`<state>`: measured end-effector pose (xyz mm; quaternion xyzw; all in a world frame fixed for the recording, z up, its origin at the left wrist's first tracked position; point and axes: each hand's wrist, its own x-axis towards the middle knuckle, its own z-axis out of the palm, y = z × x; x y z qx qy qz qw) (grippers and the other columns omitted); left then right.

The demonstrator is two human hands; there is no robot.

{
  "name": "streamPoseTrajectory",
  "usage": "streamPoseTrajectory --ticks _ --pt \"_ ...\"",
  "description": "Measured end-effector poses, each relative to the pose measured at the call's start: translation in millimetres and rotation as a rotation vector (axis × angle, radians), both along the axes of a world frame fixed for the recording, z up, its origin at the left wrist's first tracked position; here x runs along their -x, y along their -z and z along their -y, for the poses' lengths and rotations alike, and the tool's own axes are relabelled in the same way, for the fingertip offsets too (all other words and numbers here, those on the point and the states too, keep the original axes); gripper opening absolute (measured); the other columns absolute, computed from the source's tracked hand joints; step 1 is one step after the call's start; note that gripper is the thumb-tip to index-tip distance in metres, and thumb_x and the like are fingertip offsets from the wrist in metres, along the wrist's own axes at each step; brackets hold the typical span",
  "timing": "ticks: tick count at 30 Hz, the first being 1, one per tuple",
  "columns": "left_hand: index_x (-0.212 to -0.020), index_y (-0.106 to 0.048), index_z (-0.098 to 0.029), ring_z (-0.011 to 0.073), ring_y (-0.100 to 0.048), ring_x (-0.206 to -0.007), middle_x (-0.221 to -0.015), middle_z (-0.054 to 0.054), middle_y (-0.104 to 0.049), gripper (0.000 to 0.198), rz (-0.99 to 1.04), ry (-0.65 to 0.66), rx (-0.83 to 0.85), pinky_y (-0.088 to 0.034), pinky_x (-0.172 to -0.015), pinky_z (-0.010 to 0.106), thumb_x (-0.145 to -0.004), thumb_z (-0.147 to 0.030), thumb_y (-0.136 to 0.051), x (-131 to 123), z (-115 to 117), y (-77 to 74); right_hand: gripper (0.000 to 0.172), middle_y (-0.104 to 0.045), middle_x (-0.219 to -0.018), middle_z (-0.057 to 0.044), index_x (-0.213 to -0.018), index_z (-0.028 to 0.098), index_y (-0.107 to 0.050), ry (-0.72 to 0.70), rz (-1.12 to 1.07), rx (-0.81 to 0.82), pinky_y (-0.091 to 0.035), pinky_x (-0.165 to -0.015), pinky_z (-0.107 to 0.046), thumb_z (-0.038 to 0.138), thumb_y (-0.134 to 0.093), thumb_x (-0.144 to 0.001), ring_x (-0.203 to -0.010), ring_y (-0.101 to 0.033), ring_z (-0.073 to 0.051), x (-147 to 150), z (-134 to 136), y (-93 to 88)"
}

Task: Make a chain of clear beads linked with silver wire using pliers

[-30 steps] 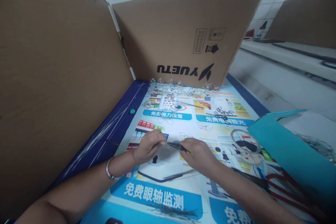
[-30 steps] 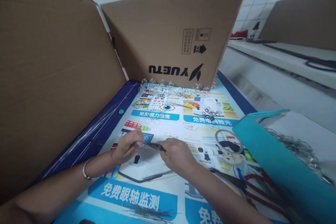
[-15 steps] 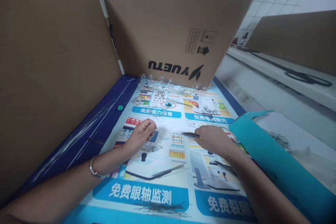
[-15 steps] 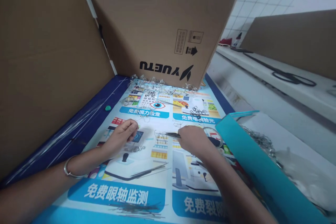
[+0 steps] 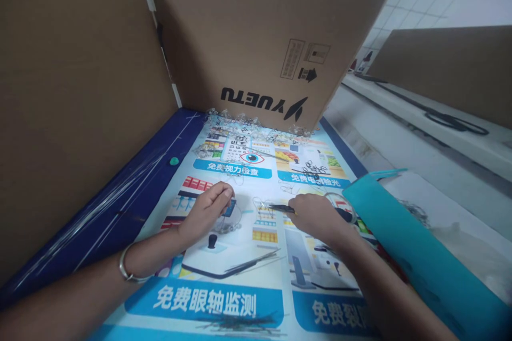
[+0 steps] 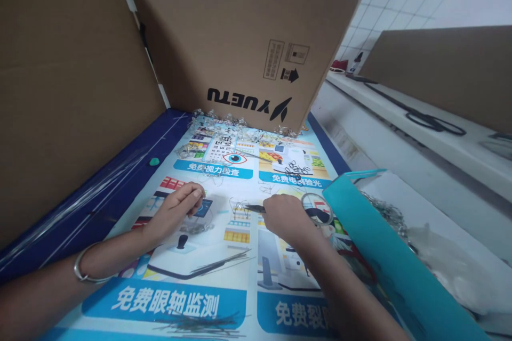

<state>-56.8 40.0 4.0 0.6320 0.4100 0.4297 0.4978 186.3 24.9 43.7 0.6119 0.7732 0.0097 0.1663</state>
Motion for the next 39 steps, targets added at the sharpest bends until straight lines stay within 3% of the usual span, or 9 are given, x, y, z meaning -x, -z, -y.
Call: streamPoseTrajectory --ticks 10,20,26,33,39 --pt "-0.087 -0.062 -0.019 0.0128 -0.053 -0.065 -0.072 0.001 -0.057 0.019 -0.071 -0.112 -0.171 -0.041 -0.054 0.022 -0.084 -0.032 -0.048 -1.8 0.3 -3.5 0.023 -0.065 -0.083 -0.011 -0.083 0.016 -0.064 -0.003 0.036 -0.053 -0.04 -0.062 -0.029 0.029 -0.044 -0.082 -0.077 -0.06 -0.023 5.1 0.4 3.9" --pt "-0.085 -0.057 -0.018 0.0091 -0.045 -0.054 -0.062 -0.003 -0.051 0.017 -0.03 -0.098 -0.068 -0.038 -0.052 0.02 -0.083 -0.032 -0.048 -1.6 0.9 2.1 0.024 -0.066 -0.084 -0.01 -0.083 0.016 -0.065 -0.009 0.008 -0.046 -0.04 -0.062 -0.029 0.027 -0.043 -0.082 -0.077 -0.061 -0.022 20.7 -9.0 1.9" --pt "-0.076 -0.05 -0.017 0.0077 -0.04 -0.052 -0.059 -0.005 -0.045 0.017 -0.024 -0.074 -0.05 -0.035 -0.052 0.019 -0.084 -0.032 -0.046 -1.0 2.3 -1.9 0.023 -0.065 -0.08 -0.012 -0.081 0.015 -0.065 -0.028 0.066 -0.08 -0.039 -0.061 -0.029 0.016 -0.043 -0.079 -0.075 -0.06 -0.023 31.8 -7.3 -2.1" --pt "-0.075 -0.048 -0.017 0.008 -0.04 -0.051 -0.057 -0.005 -0.044 0.018 -0.022 -0.037 -0.018 -0.035 -0.052 0.019 -0.083 -0.033 -0.045 -0.7 2.6 -5.4 0.021 -0.065 -0.078 -0.01 -0.081 0.015 -0.065 -0.009 0.089 -0.082 -0.035 -0.058 -0.027 0.016 -0.043 -0.079 -0.072 -0.06 -0.021 32.6 -6.9 -1.1" --pt "-0.074 -0.048 -0.017 0.0079 -0.038 -0.052 -0.057 -0.006 -0.043 0.02 -0.038 -0.032 -0.032 -0.034 -0.053 0.02 -0.084 -0.033 -0.044 -0.2 2.9 -5.6 0.023 -0.062 -0.075 -0.01 -0.074 0.015 -0.062 -0.115 0.104 -0.211 -0.03 -0.06 -0.03 0.006 -0.041 -0.074 -0.073 -0.055 -0.022 36.3 5.1 -5.7"
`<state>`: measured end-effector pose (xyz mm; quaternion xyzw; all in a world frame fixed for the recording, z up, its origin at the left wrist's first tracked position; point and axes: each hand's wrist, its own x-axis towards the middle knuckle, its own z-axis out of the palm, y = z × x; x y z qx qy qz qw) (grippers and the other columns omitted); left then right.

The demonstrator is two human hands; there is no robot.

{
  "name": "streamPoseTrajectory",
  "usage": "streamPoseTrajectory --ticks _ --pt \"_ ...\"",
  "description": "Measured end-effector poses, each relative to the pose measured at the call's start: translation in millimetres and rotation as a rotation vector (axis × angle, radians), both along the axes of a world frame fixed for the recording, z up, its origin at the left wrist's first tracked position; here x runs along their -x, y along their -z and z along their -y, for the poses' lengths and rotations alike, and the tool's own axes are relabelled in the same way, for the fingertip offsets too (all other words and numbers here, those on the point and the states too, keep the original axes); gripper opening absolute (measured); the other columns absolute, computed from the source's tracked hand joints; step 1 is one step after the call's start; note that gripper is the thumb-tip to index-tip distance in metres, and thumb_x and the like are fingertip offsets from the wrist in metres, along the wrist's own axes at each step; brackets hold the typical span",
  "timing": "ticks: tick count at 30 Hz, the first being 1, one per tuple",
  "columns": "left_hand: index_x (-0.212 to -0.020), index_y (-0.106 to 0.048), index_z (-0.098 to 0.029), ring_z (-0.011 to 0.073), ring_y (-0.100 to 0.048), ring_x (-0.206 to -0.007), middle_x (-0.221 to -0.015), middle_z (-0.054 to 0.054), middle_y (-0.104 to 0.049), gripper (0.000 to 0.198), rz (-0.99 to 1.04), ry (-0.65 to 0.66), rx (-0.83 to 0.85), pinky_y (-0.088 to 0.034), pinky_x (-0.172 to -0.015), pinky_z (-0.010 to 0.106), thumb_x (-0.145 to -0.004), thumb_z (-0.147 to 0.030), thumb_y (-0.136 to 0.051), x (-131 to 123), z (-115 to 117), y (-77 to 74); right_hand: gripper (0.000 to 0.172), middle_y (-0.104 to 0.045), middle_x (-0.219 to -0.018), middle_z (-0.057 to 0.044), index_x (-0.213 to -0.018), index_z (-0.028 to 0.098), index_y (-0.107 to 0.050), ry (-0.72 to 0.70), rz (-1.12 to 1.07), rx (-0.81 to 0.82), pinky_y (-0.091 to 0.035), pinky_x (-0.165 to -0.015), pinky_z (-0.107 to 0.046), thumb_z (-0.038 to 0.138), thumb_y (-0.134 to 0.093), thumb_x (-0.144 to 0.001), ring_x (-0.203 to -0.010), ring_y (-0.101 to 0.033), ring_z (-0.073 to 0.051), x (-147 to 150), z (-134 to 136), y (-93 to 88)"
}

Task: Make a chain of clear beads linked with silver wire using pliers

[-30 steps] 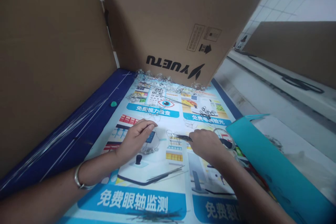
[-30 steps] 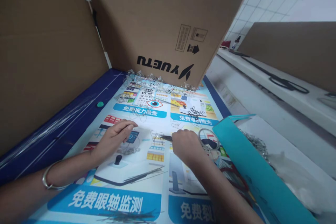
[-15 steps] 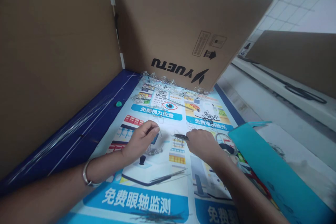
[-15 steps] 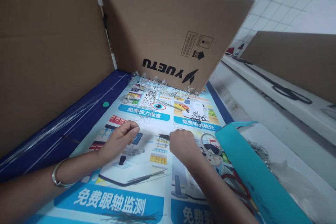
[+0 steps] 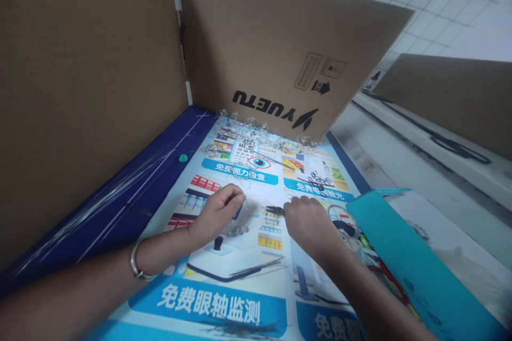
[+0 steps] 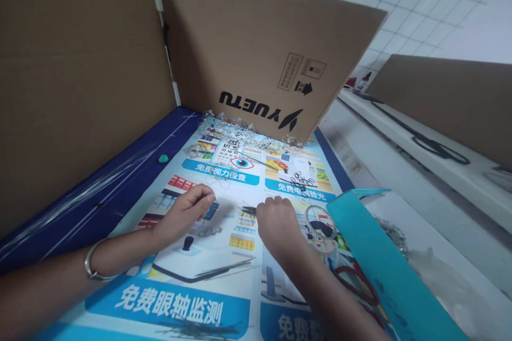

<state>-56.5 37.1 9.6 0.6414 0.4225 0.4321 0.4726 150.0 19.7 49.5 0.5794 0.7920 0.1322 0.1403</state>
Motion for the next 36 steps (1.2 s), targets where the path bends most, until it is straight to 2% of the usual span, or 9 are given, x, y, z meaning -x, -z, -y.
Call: streamPoseTrajectory --ticks 5,14,22,32,36 --pt "-0.074 -0.048 -0.017 0.0077 -0.039 -0.053 -0.06 -0.005 -0.044 0.02 -0.014 0.0 0.001 -0.034 -0.054 0.02 -0.085 -0.034 -0.043 0.4 -0.4 1.9 0.022 -0.06 -0.072 -0.01 -0.071 0.016 -0.062 -0.075 0.011 -0.044 -0.028 -0.06 -0.031 0.006 -0.042 -0.073 -0.07 -0.053 -0.022 -3.8 10.0 -3.8" --pt "-0.075 -0.048 -0.018 0.0072 -0.036 -0.05 -0.058 -0.006 -0.043 0.019 -0.001 0.004 0.036 -0.032 -0.051 0.019 -0.084 -0.034 -0.044 -0.5 -1.0 3.2 0.021 -0.064 -0.08 -0.01 -0.081 0.016 -0.064 0.05 0.034 0.049 -0.034 -0.06 -0.028 0.022 -0.045 -0.081 -0.072 -0.058 -0.021 -15.0 -10.0 -3.0" --pt "-0.073 -0.048 -0.017 0.0076 -0.037 -0.05 -0.057 -0.006 -0.043 0.019 0.005 -0.003 0.054 -0.032 -0.05 0.019 -0.083 -0.033 -0.045 -0.9 -0.7 -0.3 0.021 -0.063 -0.075 -0.011 -0.074 0.014 -0.063 -0.002 0.059 0.048 -0.034 -0.061 -0.028 0.008 -0.044 -0.075 -0.073 -0.058 -0.021 -3.9 -21.8 3.0" --pt "-0.073 -0.047 -0.017 0.0079 -0.038 -0.051 -0.057 -0.005 -0.044 0.019 -0.006 0.004 0.051 -0.033 -0.052 0.02 -0.084 -0.033 -0.044 -0.8 -0.2 -1.0 0.019 -0.062 -0.075 -0.01 -0.077 0.015 -0.061 -0.025 0.012 -0.013 -0.031 -0.057 -0.027 0.006 -0.044 -0.074 -0.07 -0.057 -0.02 -6.3 -16.5 19.8" --pt "-0.073 -0.047 -0.017 0.0074 -0.037 -0.05 -0.057 -0.006 -0.043 0.02 0.025 0.006 0.062 -0.032 -0.05 0.019 -0.084 -0.033 -0.044 -0.8 -0.3 -0.1 0.016 -0.062 -0.074 -0.007 -0.075 0.016 -0.06 -0.023 -0.022 -0.054 -0.028 -0.057 -0.027 0.008 -0.047 -0.074 -0.069 -0.055 -0.019 -10.8 -13.8 20.9"
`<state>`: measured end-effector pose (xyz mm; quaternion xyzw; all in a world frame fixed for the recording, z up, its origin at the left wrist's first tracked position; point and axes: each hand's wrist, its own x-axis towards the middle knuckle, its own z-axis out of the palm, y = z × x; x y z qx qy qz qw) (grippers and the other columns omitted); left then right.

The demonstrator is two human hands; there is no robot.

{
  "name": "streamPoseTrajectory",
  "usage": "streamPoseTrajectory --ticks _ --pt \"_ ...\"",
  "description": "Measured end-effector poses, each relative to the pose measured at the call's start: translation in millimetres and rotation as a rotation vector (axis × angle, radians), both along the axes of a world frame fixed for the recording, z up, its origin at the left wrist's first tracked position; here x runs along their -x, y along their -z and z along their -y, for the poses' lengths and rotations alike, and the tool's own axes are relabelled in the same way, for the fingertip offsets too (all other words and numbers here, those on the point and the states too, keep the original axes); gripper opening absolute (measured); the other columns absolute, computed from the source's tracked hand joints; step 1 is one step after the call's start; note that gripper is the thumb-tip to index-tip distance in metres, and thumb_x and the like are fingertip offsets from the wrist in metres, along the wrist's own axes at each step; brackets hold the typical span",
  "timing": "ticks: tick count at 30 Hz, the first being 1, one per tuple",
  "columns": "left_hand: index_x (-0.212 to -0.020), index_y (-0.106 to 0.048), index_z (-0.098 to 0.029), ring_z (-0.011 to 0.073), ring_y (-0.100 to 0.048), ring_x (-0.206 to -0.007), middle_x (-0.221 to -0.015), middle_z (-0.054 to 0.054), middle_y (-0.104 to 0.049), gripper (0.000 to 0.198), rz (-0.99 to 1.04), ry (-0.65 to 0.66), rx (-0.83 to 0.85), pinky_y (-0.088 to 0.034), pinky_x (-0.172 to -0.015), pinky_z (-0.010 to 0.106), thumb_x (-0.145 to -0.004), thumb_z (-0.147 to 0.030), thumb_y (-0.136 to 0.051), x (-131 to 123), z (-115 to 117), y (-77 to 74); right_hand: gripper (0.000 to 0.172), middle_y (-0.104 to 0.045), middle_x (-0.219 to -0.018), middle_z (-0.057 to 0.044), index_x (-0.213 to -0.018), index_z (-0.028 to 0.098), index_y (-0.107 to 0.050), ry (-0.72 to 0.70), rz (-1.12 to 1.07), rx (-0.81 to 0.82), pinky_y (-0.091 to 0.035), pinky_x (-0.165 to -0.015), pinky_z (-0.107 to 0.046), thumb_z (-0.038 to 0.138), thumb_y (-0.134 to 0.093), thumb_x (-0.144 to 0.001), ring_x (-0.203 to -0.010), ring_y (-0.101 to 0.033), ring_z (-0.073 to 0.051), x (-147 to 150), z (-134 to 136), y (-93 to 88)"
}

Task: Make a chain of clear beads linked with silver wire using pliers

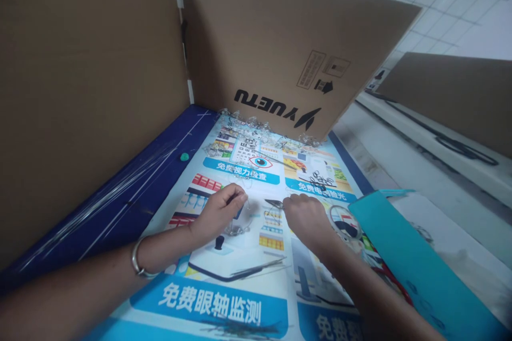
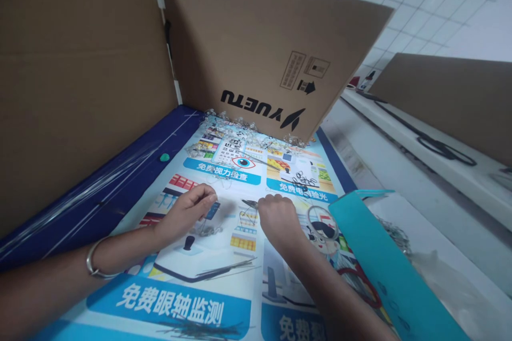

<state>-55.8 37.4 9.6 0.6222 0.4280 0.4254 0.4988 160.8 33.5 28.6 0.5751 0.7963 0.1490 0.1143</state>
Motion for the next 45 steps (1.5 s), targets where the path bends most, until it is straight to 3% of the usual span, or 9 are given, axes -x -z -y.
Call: streamPoseTrajectory --ticks 6,9,12,17,24,29,34,38,45 --pt "-0.075 -0.049 -0.016 0.0067 -0.038 -0.049 -0.056 -0.006 -0.042 0.021 0.106 0.123 0.082 -0.03 -0.047 0.019 -0.082 -0.036 -0.048 0.2 -1.4 -0.2 0.015 -0.059 -0.074 -0.006 -0.076 0.017 -0.058 -0.052 -0.068 -0.149 -0.024 -0.058 -0.03 0.009 -0.046 -0.077 -0.071 -0.05 -0.018 5.5 10.5 -9.1" --pt "-0.078 -0.051 -0.015 0.0064 -0.042 -0.048 -0.062 -0.003 -0.05 0.024 0.137 0.178 0.132 -0.032 -0.047 0.019 -0.083 -0.038 -0.047 -1.1 -1.6 -1.9 0.015 -0.057 -0.073 -0.006 -0.075 0.017 -0.058 -0.104 -0.109 -0.194 -0.023 -0.06 -0.031 0.012 -0.045 -0.08 -0.071 -0.047 -0.018 12.8 15.3 -12.6" --pt "-0.087 -0.049 -0.016 0.005 -0.044 -0.047 -0.077 0.0 -0.057 0.022 0.191 0.184 0.17 -0.033 -0.046 0.019 -0.084 -0.038 -0.046 -2.8 -1.8 -1.5 0.014 -0.056 -0.072 -0.005 -0.075 0.017 -0.057 -0.151 -0.127 -0.226 -0.022 -0.061 -0.031 0.012 -0.045 -0.081 -0.07 -0.045 -0.018 18.2 18.2 -13.7" --pt "-0.1 -0.046 -0.019 0.0036 -0.044 -0.044 -0.078 0.0 -0.059 0.024 0.262 0.199 0.226 -0.029 -0.043 0.017 -0.084 -0.036 -0.047 -4.0 -3.4 3.8 0.014 -0.053 -0.07 -0.005 -0.074 0.017 -0.055 -0.188 -0.121 -0.25 -0.021 -0.061 -0.032 0.008 -0.045 -0.079 -0.069 -0.042 -0.018 21.8 20.4 -11.4" --pt "-0.091 -0.052 -0.015 0.0025 -0.043 -0.045 -0.075 -0.001 -0.058 0.025 0.255 0.197 0.274 -0.029 -0.044 0.016 -0.08 -0.037 -0.053 -4.6 -4.8 5.6 0.015 -0.054 -0.07 -0.005 -0.073 0.017 -0.056 -0.188 -0.163 -0.237 -0.021 -0.061 -0.031 0.01 -0.045 -0.08 -0.069 -0.043 -0.017 25.1 22.0 -6.8" --pt "-0.091 -0.051 -0.016 0.0028 -0.041 -0.043 -0.073 -0.002 -0.056 0.024 0.26 0.173 0.275 -0.027 -0.042 0.017 -0.081 -0.038 -0.051 -3.3 -5.1 4.3 0.013 -0.058 -0.074 -0.003 -0.075 0.018 -0.058 -0.084 -0.332 -0.08 -0.025 -0.06 -0.028 0.021 -0.048 -0.082 -0.071 -0.048 -0.015 22.1 17.9 -13.3" --pt "-0.096 -0.053 -0.017 0.0032 -0.04 -0.044 -0.071 -0.002 -0.053 0.027 0.268 0.194 0.284 -0.026 -0.042 0.018 -0.081 -0.039 -0.052 -1.6 -5.8 5.2 0.03 -0.047 -0.059 0.003 -0.063 0.018 -0.054 -0.037 -0.83 0.335 -0.027 -0.052 -0.022 0.04 -0.046 -0.082 -0.057 -0.042 -0.01 9.8 9.8 -15.6" --pt "-0.099 -0.057 -0.017 0.0032 -0.039 -0.046 -0.077 0.0 -0.053 0.031 0.269 0.249 0.286 -0.026 -0.043 0.018 -0.079 -0.041 -0.054 -0.2 -6.1 5.8 0.033 -0.037 -0.056 0.005 -0.06 0.016 -0.052 -0.038 -1.148 0.588 -0.026 -0.049 -0.02 0.044 -0.051 -0.077 -0.054 -0.034 -0.008 4.8 5.1 -7.5" --pt "-0.08 -0.058 -0.015 0.0047 -0.026 -0.042 -0.048 -0.006 -0.035 0.026 0.312 0.401 0.342 -0.017 -0.041 0.02 -0.082 -0.041 -0.051 2.4 -4.3 1.0 0.032 -0.035 -0.057 0.005 -0.062 0.015 -0.053 -0.027 -1.273 0.69 -0.026 -0.051 -0.02 0.044 -0.055 -0.075 -0.056 -0.031 -0.008 12.2 4.9 -4.0"
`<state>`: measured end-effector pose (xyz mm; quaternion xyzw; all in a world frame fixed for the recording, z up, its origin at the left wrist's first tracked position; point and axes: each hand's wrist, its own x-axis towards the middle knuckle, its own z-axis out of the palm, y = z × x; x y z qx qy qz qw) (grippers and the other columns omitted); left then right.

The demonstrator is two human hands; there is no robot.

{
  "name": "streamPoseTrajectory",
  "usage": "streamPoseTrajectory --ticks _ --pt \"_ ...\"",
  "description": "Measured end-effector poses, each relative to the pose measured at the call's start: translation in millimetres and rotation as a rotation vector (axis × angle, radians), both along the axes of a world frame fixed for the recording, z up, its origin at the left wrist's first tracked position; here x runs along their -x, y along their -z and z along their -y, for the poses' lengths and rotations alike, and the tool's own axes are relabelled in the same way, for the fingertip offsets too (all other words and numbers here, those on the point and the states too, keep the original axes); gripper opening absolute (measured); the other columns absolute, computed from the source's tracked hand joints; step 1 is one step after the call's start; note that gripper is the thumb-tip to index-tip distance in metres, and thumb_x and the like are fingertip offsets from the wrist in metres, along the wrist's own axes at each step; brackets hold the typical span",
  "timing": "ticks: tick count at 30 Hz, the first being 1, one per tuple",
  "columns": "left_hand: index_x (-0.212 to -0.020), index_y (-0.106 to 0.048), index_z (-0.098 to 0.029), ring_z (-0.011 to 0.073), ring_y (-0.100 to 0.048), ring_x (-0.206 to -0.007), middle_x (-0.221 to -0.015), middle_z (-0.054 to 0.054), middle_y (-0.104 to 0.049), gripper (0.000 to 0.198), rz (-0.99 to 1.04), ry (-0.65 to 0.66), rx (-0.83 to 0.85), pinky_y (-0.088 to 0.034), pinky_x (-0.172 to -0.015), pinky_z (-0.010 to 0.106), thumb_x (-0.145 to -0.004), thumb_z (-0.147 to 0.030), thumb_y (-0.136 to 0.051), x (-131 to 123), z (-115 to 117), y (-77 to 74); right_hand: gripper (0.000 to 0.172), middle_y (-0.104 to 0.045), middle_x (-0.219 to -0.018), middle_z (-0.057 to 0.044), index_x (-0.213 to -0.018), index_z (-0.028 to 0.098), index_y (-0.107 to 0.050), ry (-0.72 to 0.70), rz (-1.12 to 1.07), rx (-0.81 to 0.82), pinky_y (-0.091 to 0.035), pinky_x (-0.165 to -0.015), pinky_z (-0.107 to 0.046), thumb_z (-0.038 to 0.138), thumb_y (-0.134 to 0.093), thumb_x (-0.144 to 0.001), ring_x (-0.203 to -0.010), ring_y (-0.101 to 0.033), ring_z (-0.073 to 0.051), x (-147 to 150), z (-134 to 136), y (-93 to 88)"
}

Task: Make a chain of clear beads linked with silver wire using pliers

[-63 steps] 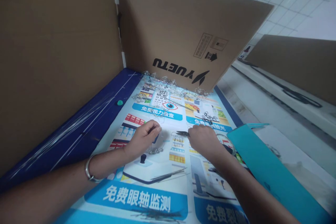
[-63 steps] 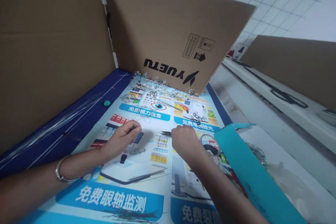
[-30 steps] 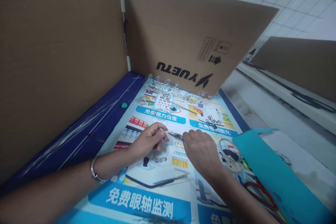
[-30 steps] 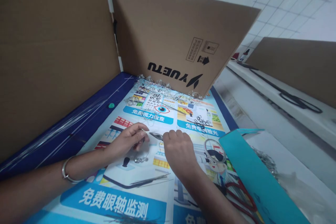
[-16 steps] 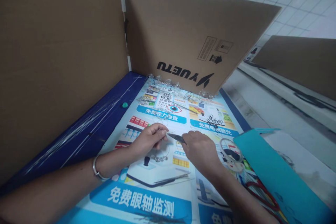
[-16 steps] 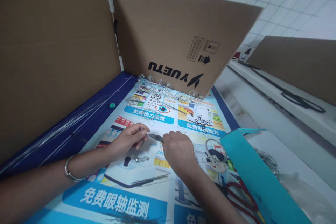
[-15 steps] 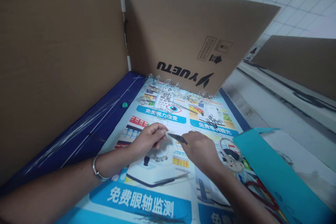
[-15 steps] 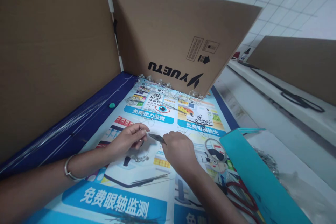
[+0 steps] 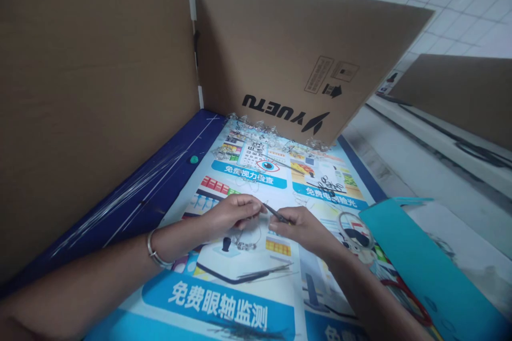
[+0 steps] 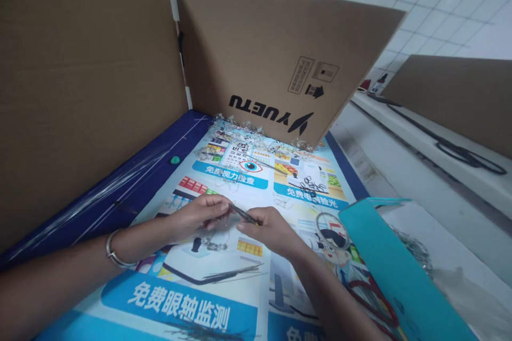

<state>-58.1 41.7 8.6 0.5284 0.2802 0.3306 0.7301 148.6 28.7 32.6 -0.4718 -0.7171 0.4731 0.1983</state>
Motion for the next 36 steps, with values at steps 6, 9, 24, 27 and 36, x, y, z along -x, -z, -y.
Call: streamPoseTrajectory --ticks 6,9,24,27,36 --pt "-0.071 -0.053 -0.015 0.0052 -0.028 -0.043 -0.05 -0.005 -0.038 0.029 -0.062 0.024 0.017 -0.018 -0.041 0.02 -0.077 -0.043 -0.056 -0.8 -0.3 2.4 0.031 -0.038 -0.056 0.005 -0.063 0.015 -0.056 0.012 0.011 0.0 -0.027 -0.052 -0.02 0.044 -0.055 -0.074 -0.056 -0.034 -0.008 4.9 -0.3 -0.8" --pt "-0.069 -0.051 -0.015 0.005 -0.029 -0.042 -0.05 -0.005 -0.039 0.029 -0.076 -0.068 -0.026 -0.019 -0.041 0.019 -0.075 -0.043 -0.057 -2.5 -1.4 5.7 0.03 -0.039 -0.056 0.005 -0.066 0.015 -0.057 0.024 0.027 -0.015 -0.028 -0.052 -0.021 0.044 -0.054 -0.076 -0.055 -0.035 -0.008 3.9 -0.3 1.8" --pt "-0.068 -0.056 -0.017 0.0129 -0.05 -0.067 -0.068 0.001 -0.055 0.02 -0.521 -0.642 -0.709 -0.038 -0.065 0.024 -0.083 -0.025 -0.046 -11.7 5.5 -7.3 0.022 -0.056 -0.079 -0.002 -0.081 0.019 -0.056 0.214 0.448 -0.466 -0.037 -0.069 -0.026 0.033 -0.04 -0.085 -0.078 -0.051 -0.016 24.8 17.2 -10.6" --pt "-0.068 -0.056 -0.016 0.0129 -0.05 -0.067 -0.068 0.001 -0.055 0.02 -0.545 -0.644 -0.774 -0.037 -0.065 0.024 -0.083 -0.023 -0.045 -12.3 6.0 -7.3 0.021 -0.057 -0.079 -0.002 -0.081 0.019 -0.057 0.239 0.494 -0.461 -0.036 -0.066 -0.024 0.032 -0.04 -0.085 -0.077 -0.052 -0.016 23.9 16.9 -11.4" --pt "-0.071 -0.058 -0.016 0.0126 -0.05 -0.07 -0.069 0.001 -0.055 0.02 -0.449 -0.562 -0.738 -0.038 -0.066 0.024 -0.084 -0.025 -0.046 -9.4 6.4 -6.9 0.025 -0.061 -0.071 -0.001 -0.074 0.02 -0.056 0.229 0.573 -0.364 -0.031 -0.055 -0.023 0.035 -0.04 -0.086 -0.064 -0.054 -0.014 14.6 11.8 -7.6"
